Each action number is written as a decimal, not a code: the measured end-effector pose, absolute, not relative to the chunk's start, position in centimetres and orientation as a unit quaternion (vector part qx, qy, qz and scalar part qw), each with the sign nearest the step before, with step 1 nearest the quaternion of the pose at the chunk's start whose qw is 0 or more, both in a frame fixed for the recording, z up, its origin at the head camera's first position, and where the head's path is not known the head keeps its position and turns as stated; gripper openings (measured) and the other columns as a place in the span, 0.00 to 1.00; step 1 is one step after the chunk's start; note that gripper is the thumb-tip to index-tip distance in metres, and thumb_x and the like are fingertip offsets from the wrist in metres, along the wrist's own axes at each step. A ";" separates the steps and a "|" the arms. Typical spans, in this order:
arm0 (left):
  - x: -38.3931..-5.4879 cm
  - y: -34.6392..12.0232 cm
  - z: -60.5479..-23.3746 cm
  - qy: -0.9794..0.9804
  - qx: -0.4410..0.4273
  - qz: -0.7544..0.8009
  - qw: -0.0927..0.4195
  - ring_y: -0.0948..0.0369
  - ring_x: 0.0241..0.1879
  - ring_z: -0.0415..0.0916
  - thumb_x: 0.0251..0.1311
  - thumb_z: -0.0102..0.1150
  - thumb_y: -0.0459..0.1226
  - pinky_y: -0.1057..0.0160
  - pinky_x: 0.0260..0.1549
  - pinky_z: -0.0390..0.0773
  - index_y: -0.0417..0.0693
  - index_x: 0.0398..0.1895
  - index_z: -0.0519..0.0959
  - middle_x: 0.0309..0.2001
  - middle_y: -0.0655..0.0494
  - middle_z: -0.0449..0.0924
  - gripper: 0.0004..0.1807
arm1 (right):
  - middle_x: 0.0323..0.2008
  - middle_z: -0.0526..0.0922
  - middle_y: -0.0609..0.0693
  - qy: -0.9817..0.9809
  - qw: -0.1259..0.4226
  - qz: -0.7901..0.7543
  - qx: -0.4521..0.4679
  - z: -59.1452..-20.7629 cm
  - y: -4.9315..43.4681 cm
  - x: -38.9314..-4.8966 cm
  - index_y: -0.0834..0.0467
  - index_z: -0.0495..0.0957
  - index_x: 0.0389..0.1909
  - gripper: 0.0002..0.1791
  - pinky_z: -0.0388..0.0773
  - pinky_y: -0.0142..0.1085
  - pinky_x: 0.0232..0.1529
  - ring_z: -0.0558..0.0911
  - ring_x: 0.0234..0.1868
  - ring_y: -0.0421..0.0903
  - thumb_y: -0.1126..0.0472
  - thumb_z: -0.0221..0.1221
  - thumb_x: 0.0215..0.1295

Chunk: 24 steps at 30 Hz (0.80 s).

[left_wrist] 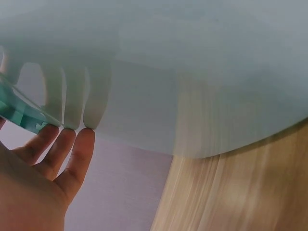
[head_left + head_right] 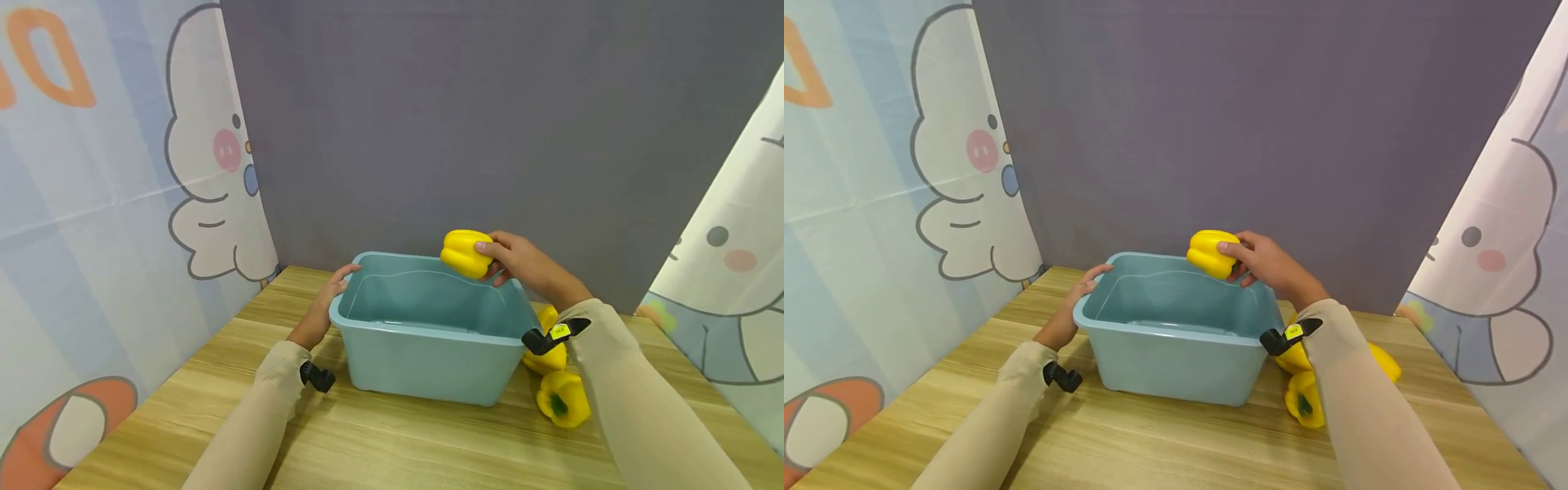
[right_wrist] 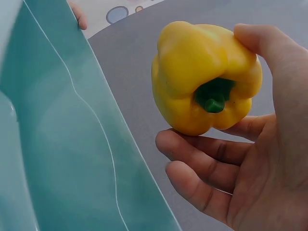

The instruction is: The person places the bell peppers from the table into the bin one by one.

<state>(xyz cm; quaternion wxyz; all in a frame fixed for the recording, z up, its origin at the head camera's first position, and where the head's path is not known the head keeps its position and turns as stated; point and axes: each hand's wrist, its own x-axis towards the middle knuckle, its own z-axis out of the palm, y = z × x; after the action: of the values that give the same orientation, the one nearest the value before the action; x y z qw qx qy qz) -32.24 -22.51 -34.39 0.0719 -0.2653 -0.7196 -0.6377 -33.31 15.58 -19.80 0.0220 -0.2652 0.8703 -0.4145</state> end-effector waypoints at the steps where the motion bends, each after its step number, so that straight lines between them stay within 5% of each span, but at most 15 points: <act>1: -32.2 -22.5 -34.3 -0.718 -0.266 -0.639 0.071 0.35 0.65 0.62 0.75 0.34 0.54 0.31 0.56 0.65 0.54 0.77 0.56 0.75 0.46 0.53 0.32 | 0.45 0.78 0.60 0.870 0.023 -0.413 -0.267 -19.7 15.4 -33.4 0.63 0.67 0.61 0.30 0.82 0.43 0.42 0.82 0.43 0.57 0.41 0.50 0.75; 24: -32.0 -21.9 -34.5 -0.725 -0.258 -0.633 0.081 0.39 0.68 0.61 0.75 0.34 0.54 0.34 0.58 0.65 0.57 0.78 0.56 0.76 0.49 0.52 0.31 | 0.46 0.79 0.60 0.865 0.047 -0.425 -0.264 -20.4 13.0 -36.3 0.61 0.67 0.63 0.32 0.81 0.46 0.43 0.81 0.44 0.59 0.39 0.54 0.72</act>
<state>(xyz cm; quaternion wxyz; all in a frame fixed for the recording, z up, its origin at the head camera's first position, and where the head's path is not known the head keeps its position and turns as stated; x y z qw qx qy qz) -31.97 -21.86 -34.48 0.0808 -0.2584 -0.7252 -0.6331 -36.28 12.98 -20.42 0.0467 -0.2637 0.8646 -0.4250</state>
